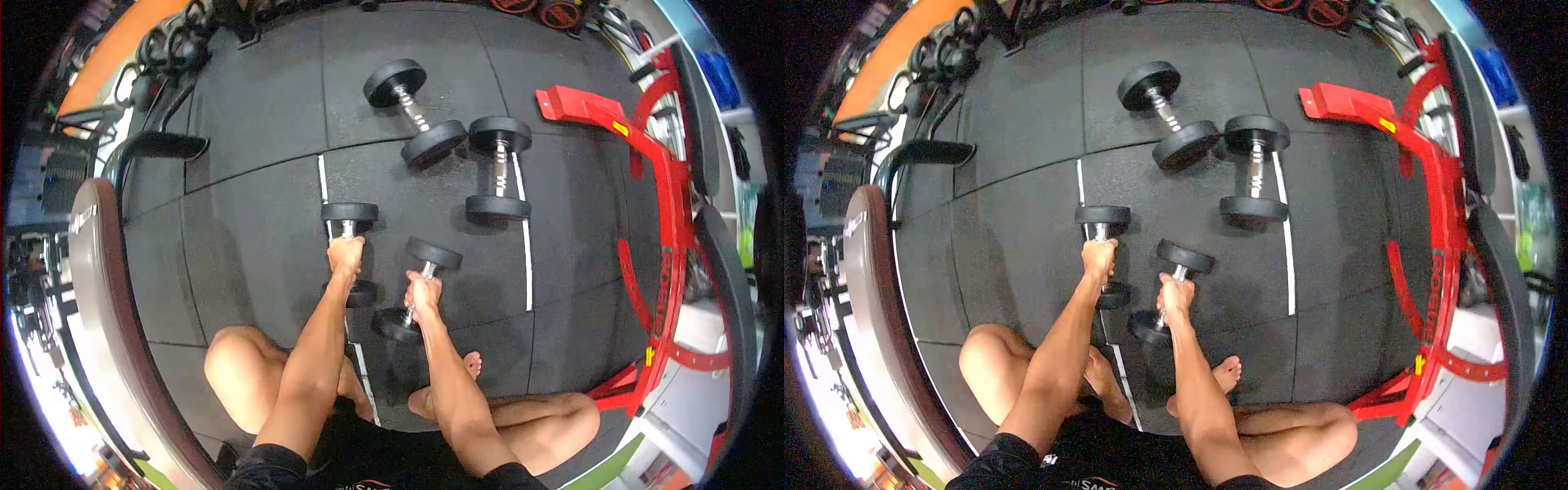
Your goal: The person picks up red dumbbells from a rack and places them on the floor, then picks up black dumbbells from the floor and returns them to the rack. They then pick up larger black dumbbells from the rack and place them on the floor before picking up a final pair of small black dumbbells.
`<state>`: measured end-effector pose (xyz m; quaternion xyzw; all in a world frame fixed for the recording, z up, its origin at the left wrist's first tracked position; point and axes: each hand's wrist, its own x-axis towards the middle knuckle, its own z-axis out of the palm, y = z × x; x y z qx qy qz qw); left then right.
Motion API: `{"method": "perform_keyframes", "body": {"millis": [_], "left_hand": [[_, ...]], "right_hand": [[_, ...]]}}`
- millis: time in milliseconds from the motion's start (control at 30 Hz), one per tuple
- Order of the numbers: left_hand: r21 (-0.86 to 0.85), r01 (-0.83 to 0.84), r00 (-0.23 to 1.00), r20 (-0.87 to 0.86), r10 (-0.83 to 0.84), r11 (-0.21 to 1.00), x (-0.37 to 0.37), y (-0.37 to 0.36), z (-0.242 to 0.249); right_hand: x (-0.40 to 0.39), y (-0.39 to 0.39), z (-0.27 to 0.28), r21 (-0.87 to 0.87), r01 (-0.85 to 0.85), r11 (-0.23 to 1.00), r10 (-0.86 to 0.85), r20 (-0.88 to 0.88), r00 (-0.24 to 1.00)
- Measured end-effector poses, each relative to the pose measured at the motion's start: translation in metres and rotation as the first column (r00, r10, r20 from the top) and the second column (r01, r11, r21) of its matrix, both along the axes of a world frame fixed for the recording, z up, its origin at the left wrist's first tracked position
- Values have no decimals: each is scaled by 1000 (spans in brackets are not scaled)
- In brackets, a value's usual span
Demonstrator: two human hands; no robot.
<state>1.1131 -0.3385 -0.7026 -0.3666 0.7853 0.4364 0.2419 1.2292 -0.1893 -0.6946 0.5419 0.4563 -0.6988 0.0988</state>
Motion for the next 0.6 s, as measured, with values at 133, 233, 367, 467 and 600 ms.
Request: {"method": "perform_keyframes", "body": {"millis": [133,233,367,467,600], "left_hand": [[54,-21,1000,3,21,998,3,2,-5],[298,-23,1000,4,23,954,12,-6,-9],[387,-124,988,134,78,914,79,-1,31],[481,-245,960,241,142,842,131,1,62],[525,-260,945,310,102,811,176,7,154]], "right_hand": [[36,5,47,-50,46,998,-46,-6,999],[64,8,80,-69,44,997,-50,-83,995],[92,23,153,-214,85,973,-101,-62,993],[109,34,203,-203,121,972,-126,-16,992],[130,53,289,-225,120,967,-127,-17,992]]}}
